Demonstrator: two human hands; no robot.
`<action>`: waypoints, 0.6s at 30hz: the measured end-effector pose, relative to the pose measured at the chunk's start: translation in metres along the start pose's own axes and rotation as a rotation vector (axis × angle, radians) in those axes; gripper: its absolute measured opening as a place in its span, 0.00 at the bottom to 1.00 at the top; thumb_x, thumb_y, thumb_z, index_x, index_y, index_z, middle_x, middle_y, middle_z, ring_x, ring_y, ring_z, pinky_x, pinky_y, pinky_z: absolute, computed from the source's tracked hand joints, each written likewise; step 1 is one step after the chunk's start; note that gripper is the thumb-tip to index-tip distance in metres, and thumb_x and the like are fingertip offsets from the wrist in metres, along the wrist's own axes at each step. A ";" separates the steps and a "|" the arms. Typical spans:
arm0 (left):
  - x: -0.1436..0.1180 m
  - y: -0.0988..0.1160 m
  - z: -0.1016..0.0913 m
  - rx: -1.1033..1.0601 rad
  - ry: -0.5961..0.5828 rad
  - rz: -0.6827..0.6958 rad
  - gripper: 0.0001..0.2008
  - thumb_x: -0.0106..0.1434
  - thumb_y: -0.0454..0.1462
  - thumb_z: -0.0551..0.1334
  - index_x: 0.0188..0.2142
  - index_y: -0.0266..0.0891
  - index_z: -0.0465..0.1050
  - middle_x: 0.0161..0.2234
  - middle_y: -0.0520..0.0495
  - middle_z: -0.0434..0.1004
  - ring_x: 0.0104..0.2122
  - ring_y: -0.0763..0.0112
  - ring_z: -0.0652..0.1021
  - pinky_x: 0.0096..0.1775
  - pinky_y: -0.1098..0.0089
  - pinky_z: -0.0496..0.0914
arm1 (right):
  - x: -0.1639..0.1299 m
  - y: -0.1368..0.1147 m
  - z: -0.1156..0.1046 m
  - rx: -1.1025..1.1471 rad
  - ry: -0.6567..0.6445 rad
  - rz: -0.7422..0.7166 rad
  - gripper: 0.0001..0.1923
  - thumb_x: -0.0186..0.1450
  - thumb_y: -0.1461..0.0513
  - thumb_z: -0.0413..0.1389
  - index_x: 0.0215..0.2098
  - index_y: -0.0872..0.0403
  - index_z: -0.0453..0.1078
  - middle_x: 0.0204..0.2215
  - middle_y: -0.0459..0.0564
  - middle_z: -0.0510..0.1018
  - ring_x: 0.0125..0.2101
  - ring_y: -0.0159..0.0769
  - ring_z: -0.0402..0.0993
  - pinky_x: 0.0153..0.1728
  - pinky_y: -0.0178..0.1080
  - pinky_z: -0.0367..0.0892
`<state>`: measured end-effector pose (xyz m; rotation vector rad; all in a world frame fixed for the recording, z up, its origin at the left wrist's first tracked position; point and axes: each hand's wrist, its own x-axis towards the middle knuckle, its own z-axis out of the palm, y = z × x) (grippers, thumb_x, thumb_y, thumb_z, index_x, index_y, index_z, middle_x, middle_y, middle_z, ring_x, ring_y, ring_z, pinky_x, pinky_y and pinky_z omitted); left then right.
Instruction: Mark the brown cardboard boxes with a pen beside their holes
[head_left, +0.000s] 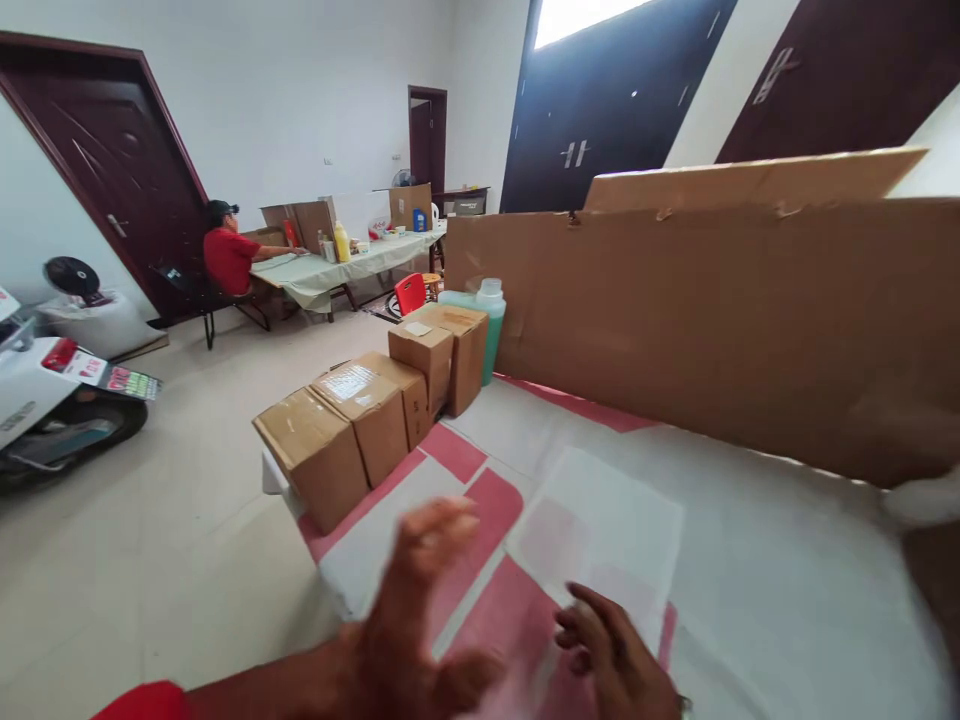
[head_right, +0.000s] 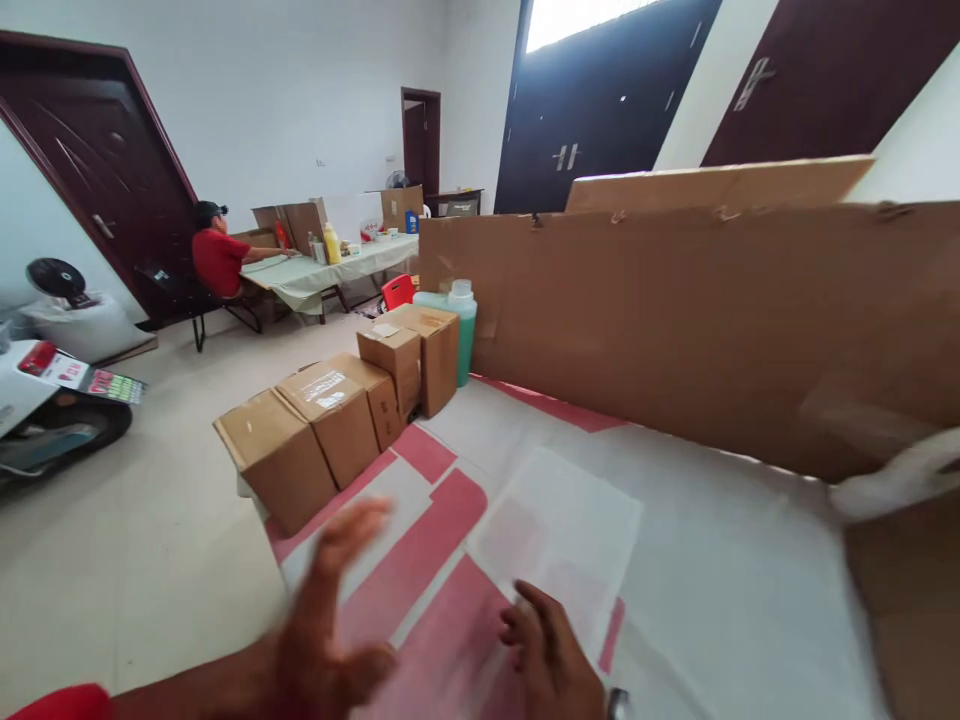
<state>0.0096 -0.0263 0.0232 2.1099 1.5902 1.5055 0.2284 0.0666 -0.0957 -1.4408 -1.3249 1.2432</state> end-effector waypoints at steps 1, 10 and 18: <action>0.004 -0.008 -0.030 0.117 0.247 0.033 0.36 0.72 0.56 0.55 0.73 0.50 0.48 0.70 0.41 0.54 0.70 0.42 0.59 0.68 0.46 0.58 | -0.007 -0.011 0.029 0.001 -0.087 -0.042 0.34 0.58 0.33 0.57 0.44 0.51 0.77 0.30 0.53 0.84 0.29 0.46 0.81 0.32 0.44 0.77; -0.022 -0.174 -0.168 0.119 0.787 -0.611 0.51 0.63 0.71 0.42 0.67 0.33 0.59 0.67 0.29 0.62 0.68 0.47 0.65 0.69 0.50 0.55 | -0.061 -0.046 0.184 0.028 -0.520 -0.279 0.25 0.70 0.45 0.53 0.54 0.51 0.76 0.54 0.59 0.80 0.52 0.51 0.78 0.48 0.49 0.74; -0.128 -0.164 -0.112 -0.116 0.526 -0.739 0.37 0.67 0.65 0.53 0.59 0.40 0.69 0.61 0.35 0.73 0.63 0.47 0.71 0.65 0.47 0.62 | -0.080 -0.034 0.212 -0.055 -0.591 -0.362 0.34 0.71 0.50 0.55 0.72 0.47 0.58 0.71 0.55 0.63 0.70 0.49 0.57 0.69 0.54 0.55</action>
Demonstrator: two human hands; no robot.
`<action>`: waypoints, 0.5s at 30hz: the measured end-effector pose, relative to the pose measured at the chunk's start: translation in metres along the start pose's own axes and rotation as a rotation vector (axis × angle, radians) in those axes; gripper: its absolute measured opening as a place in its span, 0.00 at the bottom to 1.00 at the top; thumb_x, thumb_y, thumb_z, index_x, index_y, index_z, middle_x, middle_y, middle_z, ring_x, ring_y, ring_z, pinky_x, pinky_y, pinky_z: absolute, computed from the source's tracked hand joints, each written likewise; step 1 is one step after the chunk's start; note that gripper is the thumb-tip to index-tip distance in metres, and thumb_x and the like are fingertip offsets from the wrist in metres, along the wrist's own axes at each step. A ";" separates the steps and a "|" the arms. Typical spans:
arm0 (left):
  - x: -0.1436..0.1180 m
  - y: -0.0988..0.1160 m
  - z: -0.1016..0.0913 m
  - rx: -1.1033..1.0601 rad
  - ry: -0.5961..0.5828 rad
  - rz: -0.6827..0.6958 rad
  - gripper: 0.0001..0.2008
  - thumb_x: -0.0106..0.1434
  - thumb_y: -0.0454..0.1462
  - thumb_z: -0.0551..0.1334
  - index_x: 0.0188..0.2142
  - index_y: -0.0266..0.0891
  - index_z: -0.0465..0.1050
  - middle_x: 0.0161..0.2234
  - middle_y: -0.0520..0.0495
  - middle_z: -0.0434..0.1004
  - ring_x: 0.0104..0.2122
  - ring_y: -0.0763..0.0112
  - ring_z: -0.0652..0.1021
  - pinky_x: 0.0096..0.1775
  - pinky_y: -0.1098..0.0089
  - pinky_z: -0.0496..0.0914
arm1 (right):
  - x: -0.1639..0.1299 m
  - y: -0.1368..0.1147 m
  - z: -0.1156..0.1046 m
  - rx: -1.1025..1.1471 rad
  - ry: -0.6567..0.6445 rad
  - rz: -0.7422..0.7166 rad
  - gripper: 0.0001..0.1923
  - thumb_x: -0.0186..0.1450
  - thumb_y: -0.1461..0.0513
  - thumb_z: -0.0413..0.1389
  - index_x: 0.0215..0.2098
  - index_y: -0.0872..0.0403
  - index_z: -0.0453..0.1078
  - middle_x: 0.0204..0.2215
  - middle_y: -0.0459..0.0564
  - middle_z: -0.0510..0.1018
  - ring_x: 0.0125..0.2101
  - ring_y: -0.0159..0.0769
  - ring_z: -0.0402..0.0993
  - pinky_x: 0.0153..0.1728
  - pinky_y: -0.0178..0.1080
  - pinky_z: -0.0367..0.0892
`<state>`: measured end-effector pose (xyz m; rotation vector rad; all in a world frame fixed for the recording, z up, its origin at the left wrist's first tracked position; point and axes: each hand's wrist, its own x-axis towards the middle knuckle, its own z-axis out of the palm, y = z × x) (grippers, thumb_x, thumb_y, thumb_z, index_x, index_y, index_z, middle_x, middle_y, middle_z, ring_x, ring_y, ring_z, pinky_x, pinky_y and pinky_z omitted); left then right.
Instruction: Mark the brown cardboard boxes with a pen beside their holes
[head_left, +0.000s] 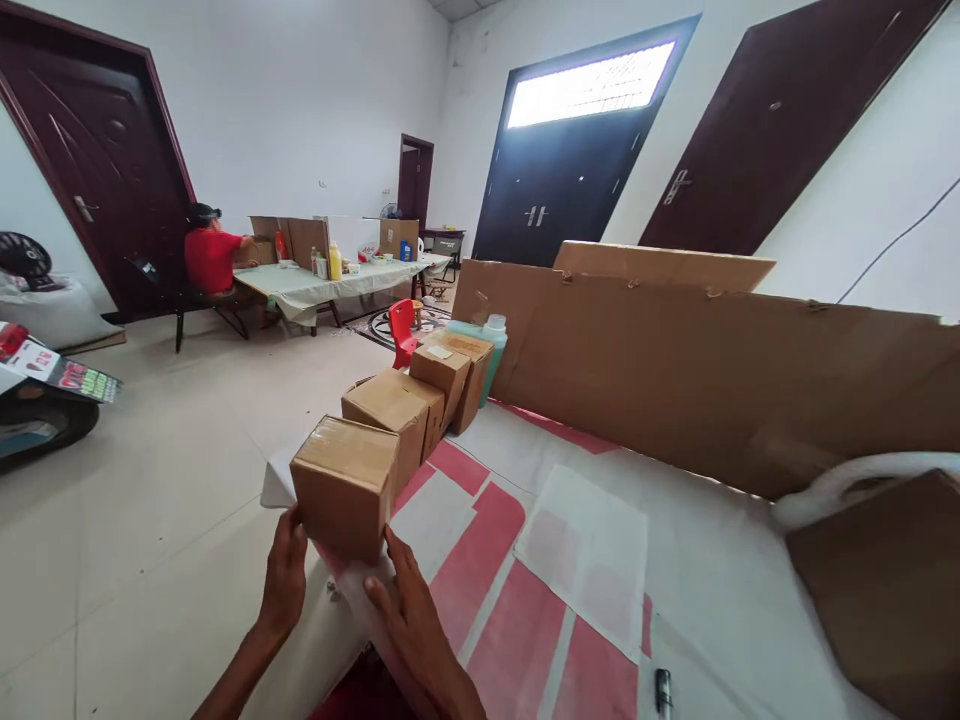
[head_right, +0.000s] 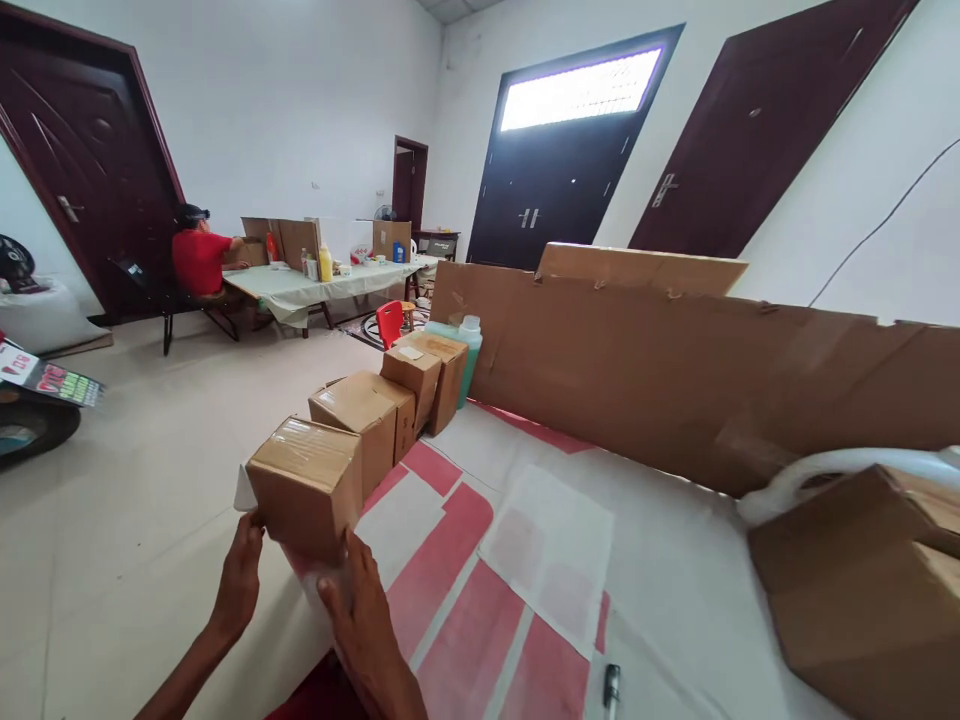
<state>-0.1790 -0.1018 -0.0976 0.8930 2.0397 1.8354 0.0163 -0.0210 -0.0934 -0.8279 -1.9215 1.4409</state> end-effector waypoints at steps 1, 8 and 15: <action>-0.020 -0.002 -0.001 0.012 -0.039 0.023 0.34 0.68 0.62 0.54 0.61 0.41 0.67 0.62 0.35 0.72 0.63 0.46 0.71 0.65 0.46 0.62 | -0.012 0.005 -0.003 0.015 0.011 0.021 0.35 0.71 0.49 0.55 0.73 0.46 0.56 0.72 0.54 0.62 0.71 0.48 0.56 0.69 0.54 0.55; -0.128 -0.010 0.027 0.052 -0.531 0.216 0.34 0.69 0.51 0.60 0.72 0.55 0.56 0.71 0.43 0.62 0.70 0.44 0.63 0.68 0.42 0.60 | -0.122 0.029 -0.065 0.093 0.519 0.217 0.32 0.69 0.43 0.57 0.68 0.38 0.64 0.64 0.51 0.73 0.60 0.52 0.73 0.59 0.50 0.71; -0.108 0.030 0.105 -0.016 -1.032 0.322 0.38 0.70 0.50 0.60 0.75 0.53 0.48 0.73 0.42 0.57 0.71 0.42 0.59 0.69 0.37 0.55 | -0.141 0.018 -0.144 0.020 0.750 0.305 0.37 0.67 0.40 0.56 0.68 0.48 0.64 0.66 0.56 0.70 0.63 0.55 0.69 0.62 0.53 0.67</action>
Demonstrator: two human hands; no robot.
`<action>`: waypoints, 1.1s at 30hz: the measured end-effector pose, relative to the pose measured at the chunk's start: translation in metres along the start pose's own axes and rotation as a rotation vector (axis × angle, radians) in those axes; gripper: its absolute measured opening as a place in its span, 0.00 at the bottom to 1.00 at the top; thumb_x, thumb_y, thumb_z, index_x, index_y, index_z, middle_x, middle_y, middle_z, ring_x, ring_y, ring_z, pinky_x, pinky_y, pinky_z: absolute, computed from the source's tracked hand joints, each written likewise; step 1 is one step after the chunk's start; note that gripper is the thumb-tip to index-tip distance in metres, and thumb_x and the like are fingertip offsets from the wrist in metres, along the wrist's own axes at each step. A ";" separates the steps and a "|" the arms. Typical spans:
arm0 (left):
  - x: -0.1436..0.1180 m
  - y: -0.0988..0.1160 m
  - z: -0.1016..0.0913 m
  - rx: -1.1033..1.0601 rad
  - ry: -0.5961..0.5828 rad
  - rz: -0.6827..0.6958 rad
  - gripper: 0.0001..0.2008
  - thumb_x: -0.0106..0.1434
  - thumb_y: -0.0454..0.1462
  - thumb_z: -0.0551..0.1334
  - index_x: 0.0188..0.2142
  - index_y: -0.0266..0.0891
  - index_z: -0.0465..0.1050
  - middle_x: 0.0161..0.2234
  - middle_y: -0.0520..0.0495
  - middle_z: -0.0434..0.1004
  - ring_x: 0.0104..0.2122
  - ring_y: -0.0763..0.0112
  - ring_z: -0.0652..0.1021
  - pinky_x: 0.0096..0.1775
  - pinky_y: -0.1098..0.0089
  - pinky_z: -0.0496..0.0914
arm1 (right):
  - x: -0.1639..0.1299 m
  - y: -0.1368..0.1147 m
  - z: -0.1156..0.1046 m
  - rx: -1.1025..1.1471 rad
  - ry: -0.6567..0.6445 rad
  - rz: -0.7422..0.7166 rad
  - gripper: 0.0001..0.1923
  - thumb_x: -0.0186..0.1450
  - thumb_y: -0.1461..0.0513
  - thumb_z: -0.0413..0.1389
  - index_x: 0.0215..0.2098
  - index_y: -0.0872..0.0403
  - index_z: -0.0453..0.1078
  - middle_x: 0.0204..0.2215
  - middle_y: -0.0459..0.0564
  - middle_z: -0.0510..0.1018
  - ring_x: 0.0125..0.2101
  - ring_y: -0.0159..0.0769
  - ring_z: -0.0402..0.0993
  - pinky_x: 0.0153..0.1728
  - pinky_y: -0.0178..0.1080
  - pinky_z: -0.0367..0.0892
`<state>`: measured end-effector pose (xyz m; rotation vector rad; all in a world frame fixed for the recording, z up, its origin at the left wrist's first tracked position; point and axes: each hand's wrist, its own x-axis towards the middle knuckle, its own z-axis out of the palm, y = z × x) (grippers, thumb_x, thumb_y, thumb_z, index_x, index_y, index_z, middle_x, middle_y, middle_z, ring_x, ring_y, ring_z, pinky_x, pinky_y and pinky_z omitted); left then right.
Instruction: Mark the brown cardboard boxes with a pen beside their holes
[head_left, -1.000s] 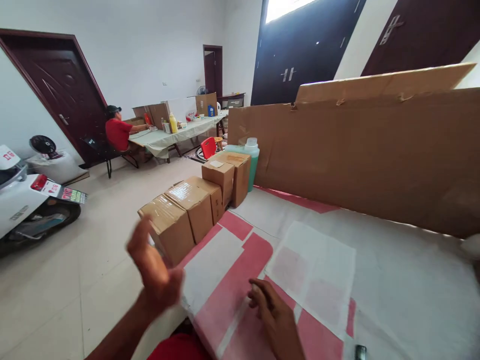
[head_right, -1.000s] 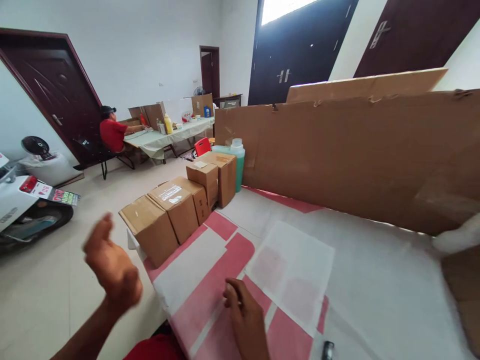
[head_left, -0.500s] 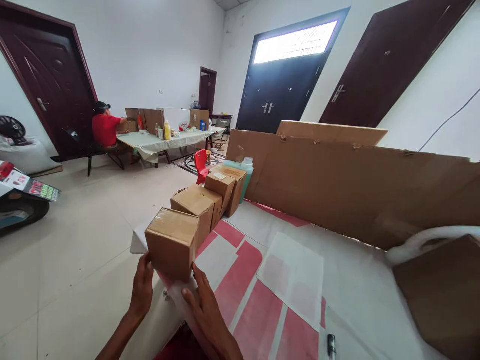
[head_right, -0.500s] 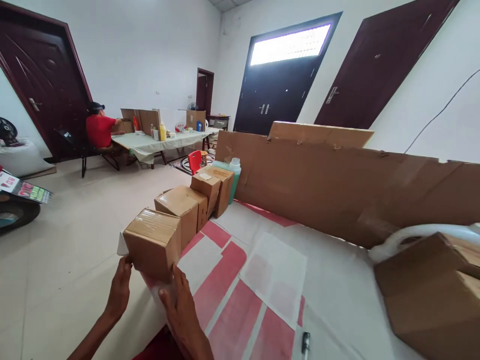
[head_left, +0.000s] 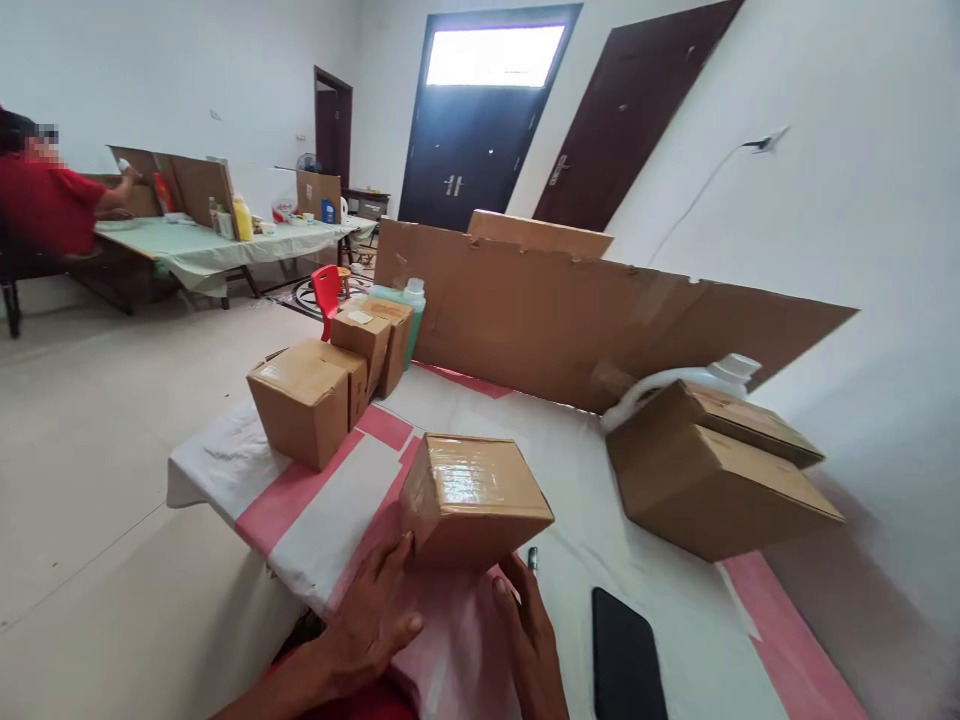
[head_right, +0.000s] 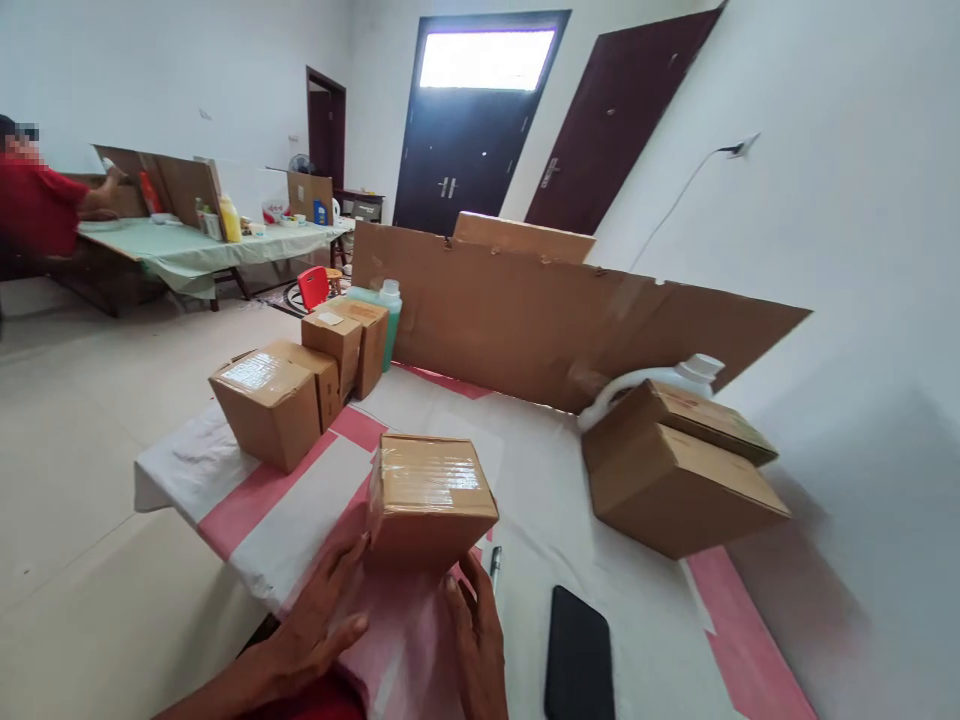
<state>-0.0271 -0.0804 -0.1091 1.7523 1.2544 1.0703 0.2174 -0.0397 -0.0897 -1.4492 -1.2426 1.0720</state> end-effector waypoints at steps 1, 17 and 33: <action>0.011 0.003 0.004 -0.008 -0.009 -0.010 0.37 0.71 0.51 0.59 0.75 0.52 0.47 0.73 0.42 0.56 0.71 0.44 0.59 0.69 0.38 0.54 | 0.006 0.001 -0.001 0.018 0.002 -0.008 0.38 0.67 0.40 0.56 0.69 0.48 0.63 0.66 0.56 0.70 0.64 0.54 0.68 0.63 0.53 0.66; 0.076 0.009 -0.037 -0.289 0.341 -0.304 0.39 0.69 0.62 0.52 0.68 0.39 0.65 0.71 0.40 0.60 0.71 0.50 0.59 0.67 0.53 0.60 | -0.016 -0.025 0.040 -0.308 0.036 -0.648 0.24 0.72 0.57 0.56 0.66 0.44 0.67 0.58 0.55 0.76 0.61 0.57 0.67 0.59 0.62 0.66; 0.101 -0.001 -0.057 -0.581 0.384 -0.361 0.39 0.66 0.65 0.52 0.60 0.39 0.74 0.39 0.43 0.81 0.37 0.63 0.76 0.36 0.67 0.64 | 0.067 -0.063 0.036 -0.231 -0.234 -0.562 0.33 0.74 0.51 0.53 0.74 0.39 0.50 0.73 0.52 0.57 0.73 0.49 0.50 0.69 0.60 0.55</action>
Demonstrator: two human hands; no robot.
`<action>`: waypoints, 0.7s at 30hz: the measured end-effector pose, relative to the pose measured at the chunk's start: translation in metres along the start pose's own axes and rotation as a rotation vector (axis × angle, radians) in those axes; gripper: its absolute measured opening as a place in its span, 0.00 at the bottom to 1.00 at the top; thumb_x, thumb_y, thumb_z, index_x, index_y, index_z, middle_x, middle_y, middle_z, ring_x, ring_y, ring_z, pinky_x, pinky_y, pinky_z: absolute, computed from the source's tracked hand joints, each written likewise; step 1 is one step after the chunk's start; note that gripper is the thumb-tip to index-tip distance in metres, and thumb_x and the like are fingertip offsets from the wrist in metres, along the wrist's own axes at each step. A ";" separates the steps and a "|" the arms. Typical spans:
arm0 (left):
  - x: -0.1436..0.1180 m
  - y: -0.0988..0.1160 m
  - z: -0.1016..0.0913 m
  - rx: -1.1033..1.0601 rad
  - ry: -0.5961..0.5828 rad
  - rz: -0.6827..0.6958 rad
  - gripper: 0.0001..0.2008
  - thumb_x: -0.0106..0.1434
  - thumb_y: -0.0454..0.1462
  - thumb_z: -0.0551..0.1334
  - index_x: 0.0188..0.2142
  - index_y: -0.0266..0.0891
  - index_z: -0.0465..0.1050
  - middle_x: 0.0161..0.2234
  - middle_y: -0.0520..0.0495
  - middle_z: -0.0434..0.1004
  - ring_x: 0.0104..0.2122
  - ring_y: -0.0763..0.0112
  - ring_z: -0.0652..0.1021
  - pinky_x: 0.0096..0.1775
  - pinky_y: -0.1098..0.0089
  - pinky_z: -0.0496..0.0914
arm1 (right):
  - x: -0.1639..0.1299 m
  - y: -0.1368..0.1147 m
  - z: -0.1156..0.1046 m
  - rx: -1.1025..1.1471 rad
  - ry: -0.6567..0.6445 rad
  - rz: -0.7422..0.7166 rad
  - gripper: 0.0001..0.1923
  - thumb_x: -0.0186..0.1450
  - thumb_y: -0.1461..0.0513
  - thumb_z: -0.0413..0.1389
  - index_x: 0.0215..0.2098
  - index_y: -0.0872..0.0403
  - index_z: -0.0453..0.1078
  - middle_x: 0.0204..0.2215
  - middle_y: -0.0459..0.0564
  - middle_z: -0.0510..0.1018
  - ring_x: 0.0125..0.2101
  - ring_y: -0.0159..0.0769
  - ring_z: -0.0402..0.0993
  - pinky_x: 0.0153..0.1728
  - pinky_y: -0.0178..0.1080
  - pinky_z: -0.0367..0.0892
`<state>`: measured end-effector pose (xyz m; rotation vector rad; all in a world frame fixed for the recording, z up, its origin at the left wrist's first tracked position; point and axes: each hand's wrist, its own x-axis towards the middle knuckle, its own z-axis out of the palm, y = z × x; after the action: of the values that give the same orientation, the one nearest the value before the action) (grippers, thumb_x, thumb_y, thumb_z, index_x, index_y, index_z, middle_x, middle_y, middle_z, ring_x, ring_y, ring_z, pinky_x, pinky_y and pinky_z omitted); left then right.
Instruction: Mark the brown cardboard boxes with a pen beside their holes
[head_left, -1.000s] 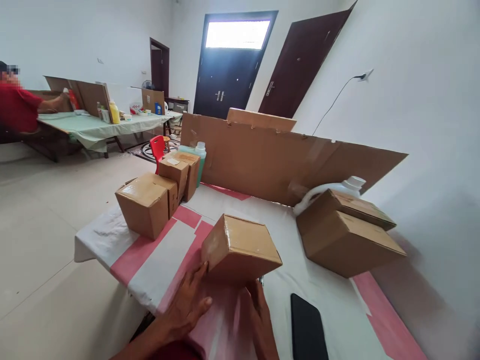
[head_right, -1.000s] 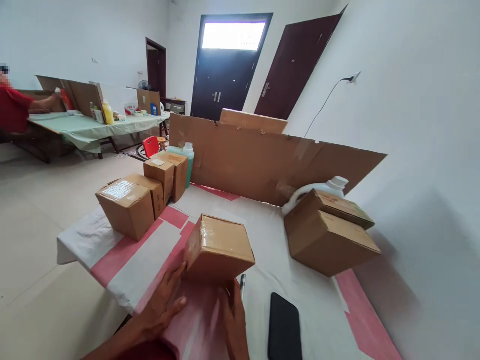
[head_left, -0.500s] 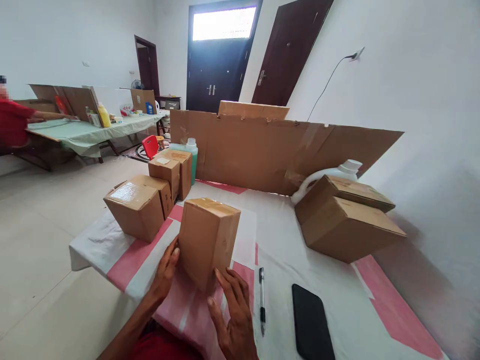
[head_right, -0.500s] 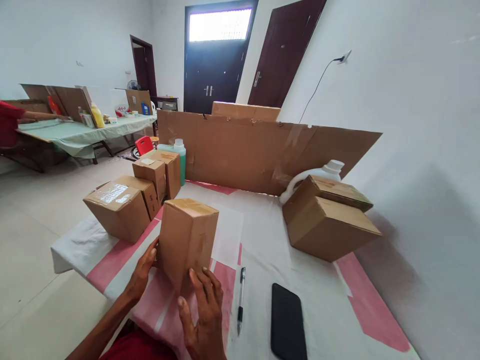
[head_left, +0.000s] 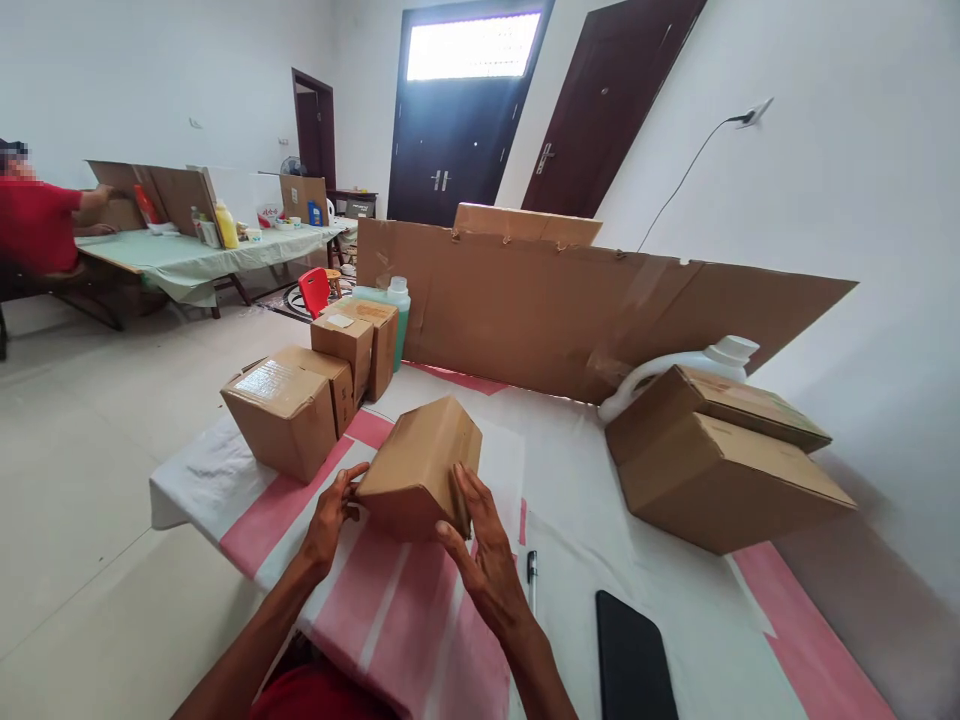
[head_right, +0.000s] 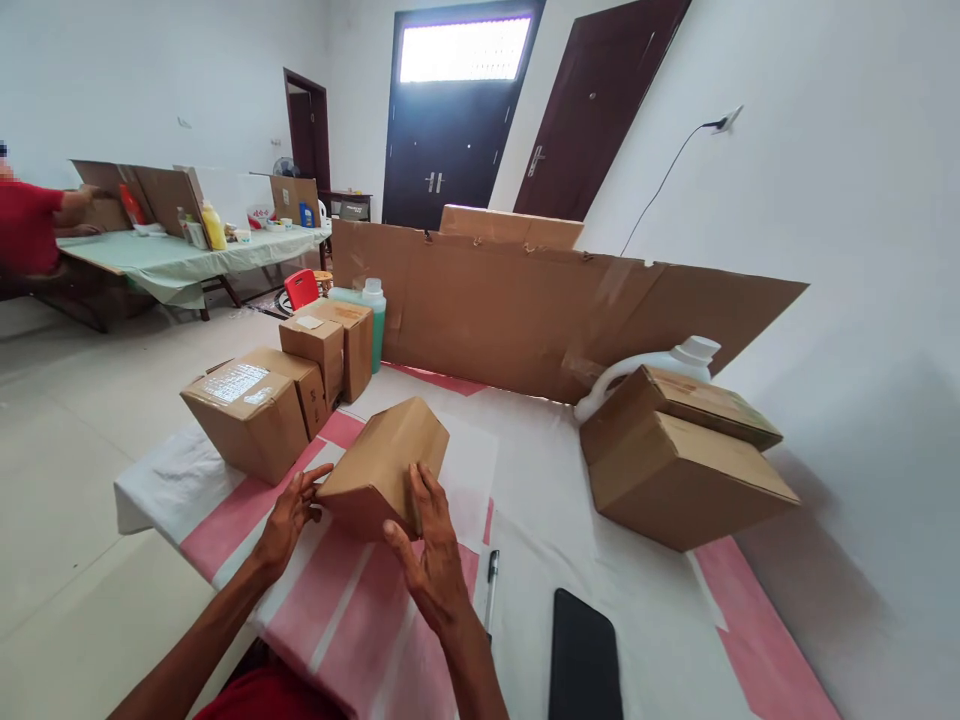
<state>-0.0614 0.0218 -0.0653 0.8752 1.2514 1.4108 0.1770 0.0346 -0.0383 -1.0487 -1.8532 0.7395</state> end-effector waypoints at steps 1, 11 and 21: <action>0.002 0.002 0.001 -0.010 -0.001 0.011 0.39 0.66 0.64 0.53 0.60 0.39 0.74 0.39 0.43 0.81 0.37 0.63 0.75 0.36 0.67 0.65 | 0.003 0.000 -0.003 0.009 0.011 -0.009 0.32 0.74 0.51 0.53 0.74 0.40 0.52 0.73 0.52 0.57 0.73 0.49 0.51 0.69 0.60 0.55; 0.017 0.047 0.021 -0.001 -0.083 0.278 0.35 0.70 0.60 0.53 0.63 0.39 0.71 0.47 0.41 0.80 0.40 0.63 0.76 0.41 0.65 0.68 | 0.034 0.000 -0.027 0.006 0.207 0.058 0.29 0.74 0.48 0.50 0.69 0.48 0.62 0.66 0.56 0.69 0.65 0.48 0.65 0.66 0.57 0.60; 0.043 0.057 0.069 0.264 -0.184 0.478 0.34 0.71 0.58 0.54 0.68 0.43 0.65 0.63 0.37 0.71 0.61 0.51 0.71 0.61 0.54 0.65 | 0.051 0.016 -0.042 0.166 0.295 0.353 0.41 0.68 0.36 0.48 0.64 0.57 0.66 0.48 0.58 0.78 0.43 0.49 0.78 0.48 0.50 0.71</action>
<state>-0.0180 0.0825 -0.0002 1.5284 1.1465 1.5033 0.2064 0.0902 -0.0121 -1.3148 -1.3495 0.8734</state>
